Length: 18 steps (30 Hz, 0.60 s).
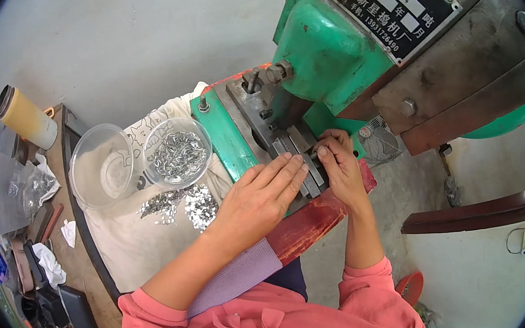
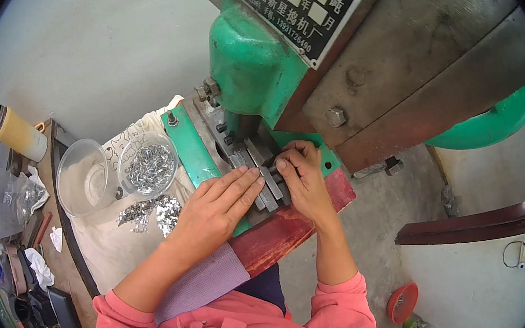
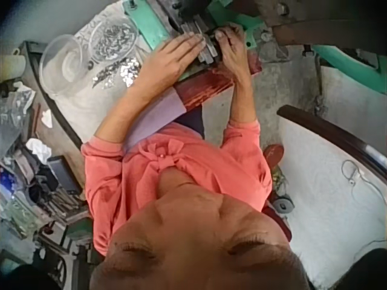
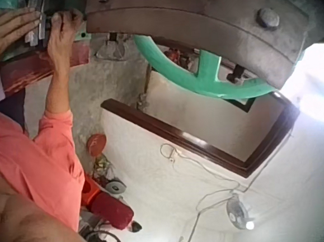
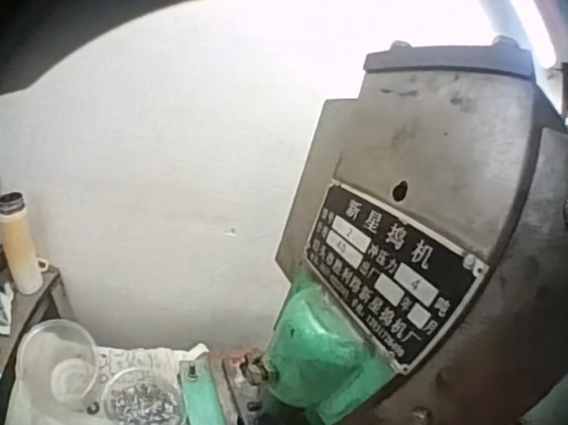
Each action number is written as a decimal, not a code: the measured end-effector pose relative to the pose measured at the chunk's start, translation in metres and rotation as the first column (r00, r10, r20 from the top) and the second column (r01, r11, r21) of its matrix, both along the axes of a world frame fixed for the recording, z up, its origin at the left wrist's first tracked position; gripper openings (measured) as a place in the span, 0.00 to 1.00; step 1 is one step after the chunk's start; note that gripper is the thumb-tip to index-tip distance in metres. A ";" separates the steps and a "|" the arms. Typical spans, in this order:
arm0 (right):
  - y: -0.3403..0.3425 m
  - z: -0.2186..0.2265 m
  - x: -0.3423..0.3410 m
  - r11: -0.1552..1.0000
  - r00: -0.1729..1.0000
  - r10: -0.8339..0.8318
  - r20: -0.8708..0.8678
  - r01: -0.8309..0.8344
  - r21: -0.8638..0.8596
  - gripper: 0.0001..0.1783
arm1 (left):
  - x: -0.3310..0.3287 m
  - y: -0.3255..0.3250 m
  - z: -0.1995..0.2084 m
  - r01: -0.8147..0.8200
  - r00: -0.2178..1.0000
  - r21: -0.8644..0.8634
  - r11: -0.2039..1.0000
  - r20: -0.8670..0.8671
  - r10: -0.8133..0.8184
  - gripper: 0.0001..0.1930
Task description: The person picks small silver metal pieces from a bowl and places them into a metal strip with slots. They then insert the strip into a green press machine and operate the lever to press the components. The person repeats this process, loading the strip and pressing it multiple times.
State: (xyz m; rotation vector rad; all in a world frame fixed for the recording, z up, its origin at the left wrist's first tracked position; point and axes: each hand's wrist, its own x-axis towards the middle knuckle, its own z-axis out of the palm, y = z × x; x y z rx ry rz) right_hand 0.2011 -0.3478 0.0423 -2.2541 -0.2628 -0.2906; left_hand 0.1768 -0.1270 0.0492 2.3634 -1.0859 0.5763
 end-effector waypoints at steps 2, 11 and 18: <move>0.001 -0.002 0.000 0.998 0.999 -0.010 0.032 0.007 0.069 0.13 | -0.001 0.000 0.000 -0.011 1.000 -0.014 1.000 -0.013 0.011 0.26; -0.001 -0.011 0.002 0.989 0.998 -0.059 0.025 0.055 0.141 0.16 | -0.006 -0.001 -0.016 0.011 0.999 -0.129 0.992 -0.041 -0.016 0.27; 0.000 -0.012 0.002 0.981 0.998 -0.064 0.020 0.059 0.186 0.18 | -0.009 -0.004 -0.017 0.010 0.998 -0.174 0.985 -0.067 -0.022 0.27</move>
